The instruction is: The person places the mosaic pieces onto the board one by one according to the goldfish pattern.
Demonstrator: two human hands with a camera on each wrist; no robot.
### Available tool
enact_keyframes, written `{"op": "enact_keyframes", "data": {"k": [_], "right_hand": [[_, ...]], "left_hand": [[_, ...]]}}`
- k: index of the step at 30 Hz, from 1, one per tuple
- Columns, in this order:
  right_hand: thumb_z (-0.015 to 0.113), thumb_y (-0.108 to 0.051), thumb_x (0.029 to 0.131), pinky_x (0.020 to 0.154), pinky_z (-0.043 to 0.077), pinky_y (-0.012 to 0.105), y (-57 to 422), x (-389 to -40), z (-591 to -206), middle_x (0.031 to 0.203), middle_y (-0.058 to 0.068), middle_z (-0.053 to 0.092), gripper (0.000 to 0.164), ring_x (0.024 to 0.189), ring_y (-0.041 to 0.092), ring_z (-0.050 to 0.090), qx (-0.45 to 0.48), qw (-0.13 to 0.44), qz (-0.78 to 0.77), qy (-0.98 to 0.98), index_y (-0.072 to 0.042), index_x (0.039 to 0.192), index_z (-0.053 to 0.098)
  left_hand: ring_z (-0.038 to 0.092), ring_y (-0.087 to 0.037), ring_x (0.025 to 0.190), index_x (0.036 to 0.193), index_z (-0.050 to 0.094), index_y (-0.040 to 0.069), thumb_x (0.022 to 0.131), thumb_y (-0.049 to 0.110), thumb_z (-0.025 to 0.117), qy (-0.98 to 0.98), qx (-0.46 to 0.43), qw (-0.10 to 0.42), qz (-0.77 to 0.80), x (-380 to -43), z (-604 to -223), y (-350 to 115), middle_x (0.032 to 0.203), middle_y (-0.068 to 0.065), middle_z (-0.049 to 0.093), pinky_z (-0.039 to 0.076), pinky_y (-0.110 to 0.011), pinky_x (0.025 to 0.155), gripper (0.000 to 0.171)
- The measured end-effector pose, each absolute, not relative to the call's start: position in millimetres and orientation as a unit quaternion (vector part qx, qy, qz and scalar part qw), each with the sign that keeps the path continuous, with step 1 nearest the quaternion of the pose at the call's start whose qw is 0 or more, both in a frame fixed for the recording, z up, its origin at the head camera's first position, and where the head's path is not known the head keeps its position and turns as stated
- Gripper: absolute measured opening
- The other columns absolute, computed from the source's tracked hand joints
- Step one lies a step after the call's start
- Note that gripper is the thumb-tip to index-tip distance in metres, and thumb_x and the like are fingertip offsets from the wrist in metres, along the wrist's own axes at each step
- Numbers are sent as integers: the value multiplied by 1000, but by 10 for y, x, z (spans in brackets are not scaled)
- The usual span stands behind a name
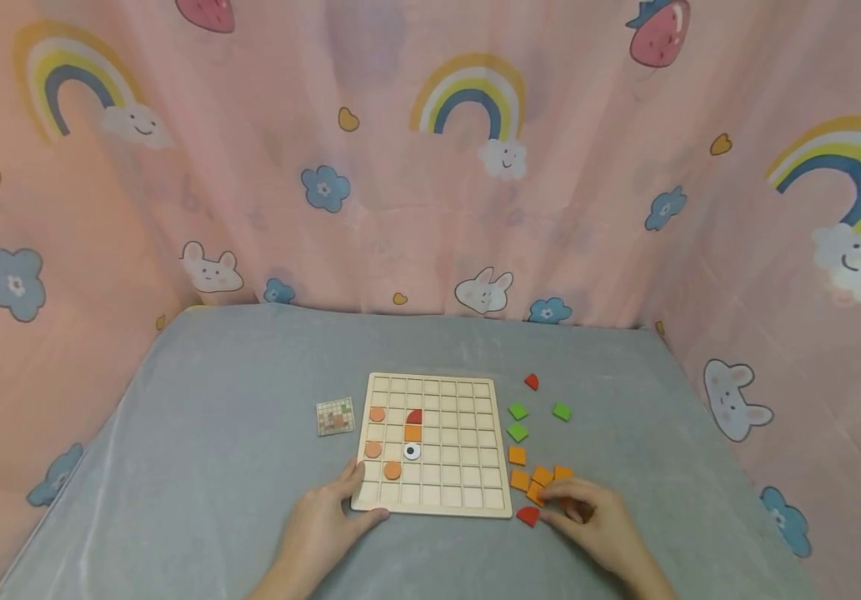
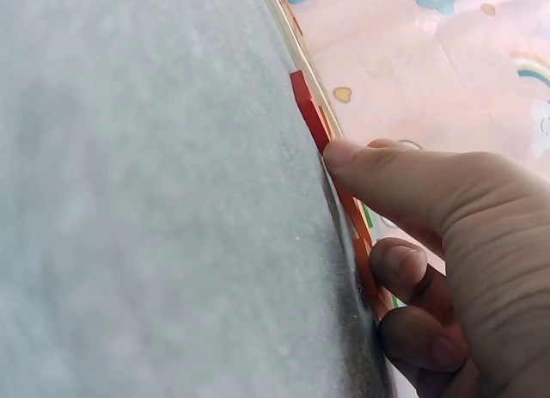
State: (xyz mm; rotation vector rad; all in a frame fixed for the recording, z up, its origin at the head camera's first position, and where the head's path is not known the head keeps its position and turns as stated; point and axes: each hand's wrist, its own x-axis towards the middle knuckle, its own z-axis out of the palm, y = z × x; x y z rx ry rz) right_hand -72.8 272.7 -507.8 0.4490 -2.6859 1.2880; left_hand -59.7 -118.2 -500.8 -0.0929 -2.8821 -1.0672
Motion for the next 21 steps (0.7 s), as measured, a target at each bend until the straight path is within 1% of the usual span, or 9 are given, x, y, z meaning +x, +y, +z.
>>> {"op": "enact_keyframes", "data": {"k": [5,11,16,21], "right_hand": [[94,-5,77,50,42,22,2742,-733,-5086,91,-12,73,32,55,1,46,154,66,422,-891,-26,97,81],[94,1,73,49,42,21,2747,-749,-5111,96,-6,76,37,56,0,45,177,99,407,-891,-22,100,82],[95,-3,73,49,40,20,2742,-745,-5106,95,-7,77,37,55,-2,43,186,105,407,-888,-24,100,83],[98,-12,72,52,41,15,2719,-741,-5084,97,-7,77,36,57,1,47,230,113,408,-876,-24,102,82]], "left_hand": [[69,-45,121,139,70,4,75,44,95,-935,-27,30,-352,-593,-5011,-1172,146,-14,64,60,-54,91,80],[67,-45,124,140,69,5,76,44,95,-935,-25,31,-354,-600,-5001,-1177,147,-14,64,59,-55,94,80],[67,-43,124,140,69,5,76,43,95,-934,-26,33,-355,-595,-5002,-1173,147,-12,63,59,-54,93,78],[67,-44,124,140,69,4,77,41,95,-932,-24,30,-359,-588,-5012,-1173,147,-13,63,59,-54,93,78]]}}
